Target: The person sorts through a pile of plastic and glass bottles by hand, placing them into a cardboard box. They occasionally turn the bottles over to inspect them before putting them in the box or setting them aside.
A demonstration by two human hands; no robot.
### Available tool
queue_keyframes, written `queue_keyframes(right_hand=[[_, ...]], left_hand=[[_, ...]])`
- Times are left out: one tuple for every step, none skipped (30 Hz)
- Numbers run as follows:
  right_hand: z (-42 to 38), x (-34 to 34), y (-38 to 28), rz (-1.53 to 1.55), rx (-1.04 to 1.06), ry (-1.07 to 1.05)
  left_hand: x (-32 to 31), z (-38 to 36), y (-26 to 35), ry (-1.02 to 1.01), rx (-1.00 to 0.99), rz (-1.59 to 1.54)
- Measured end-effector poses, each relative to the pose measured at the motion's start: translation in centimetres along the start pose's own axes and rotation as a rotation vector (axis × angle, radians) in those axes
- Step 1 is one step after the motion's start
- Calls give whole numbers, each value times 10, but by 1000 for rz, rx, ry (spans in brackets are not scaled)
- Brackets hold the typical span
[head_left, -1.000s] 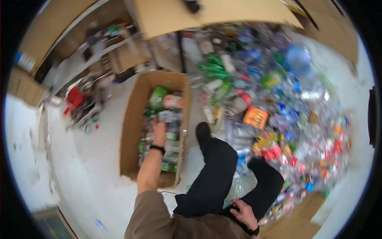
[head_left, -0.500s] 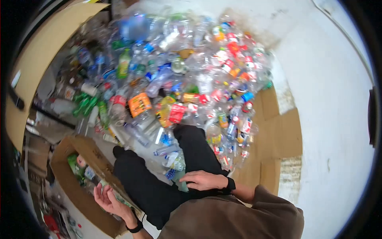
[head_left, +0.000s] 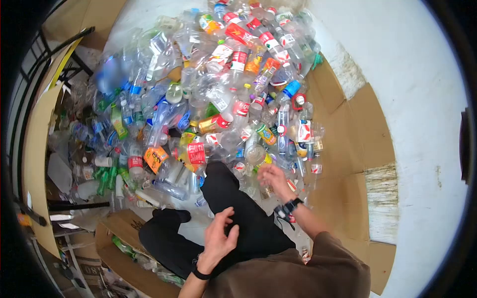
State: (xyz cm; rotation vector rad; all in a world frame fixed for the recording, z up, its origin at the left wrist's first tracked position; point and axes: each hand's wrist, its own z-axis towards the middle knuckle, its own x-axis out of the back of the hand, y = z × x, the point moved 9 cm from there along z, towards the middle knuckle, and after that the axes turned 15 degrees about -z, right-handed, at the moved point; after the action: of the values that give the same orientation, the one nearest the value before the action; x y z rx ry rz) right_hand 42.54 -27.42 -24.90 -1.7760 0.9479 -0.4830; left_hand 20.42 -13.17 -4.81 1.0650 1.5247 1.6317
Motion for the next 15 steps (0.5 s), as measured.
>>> queue_keyframes(right_hand=[[25, 17, 7, -110, 13, 86], [51, 33, 14, -222, 21, 171], [84, 50, 28, -258, 67, 246], [112, 66, 36, -295, 113, 323], [137, 74, 33, -435, 51, 322], [157, 79, 31, -497, 18, 320], [176, 83, 29, -560, -15, 316], [187, 87, 8, -865, 99, 454], [195, 85, -12, -1171, 218, 591], [210, 84, -13, -1234, 166, 567], [219, 85, -17, -1226, 168, 562], [229, 86, -11, -1296, 70, 479], [237, 85, -4, -1365, -30, 388], [244, 82, -3, -1428, 15, 360], [251, 83, 1, -1425, 14, 342]], left_hand=[[-10, 13, -3, -16, 6, 17], [-24, 26, -5, -85, 2, 69], [-37, 39, -8, -154, -2, 119], [-43, 49, -8, -163, -47, 194], [-49, 58, -12, -176, -40, 206], [-52, 67, -16, -155, -33, 253], [-53, 78, -21, -133, -28, 299], [-56, 82, -31, -140, -26, 311], [-56, 82, -37, -105, -109, 355], [-57, 89, -33, -68, -194, 397], [-57, 91, -26, -13, -265, 374], [-60, 93, -25, -11, -287, 383], [-61, 93, -25, -7, -305, 392], [-62, 95, -25, -14, -302, 423], [-61, 97, -26, -9, -288, 430]])
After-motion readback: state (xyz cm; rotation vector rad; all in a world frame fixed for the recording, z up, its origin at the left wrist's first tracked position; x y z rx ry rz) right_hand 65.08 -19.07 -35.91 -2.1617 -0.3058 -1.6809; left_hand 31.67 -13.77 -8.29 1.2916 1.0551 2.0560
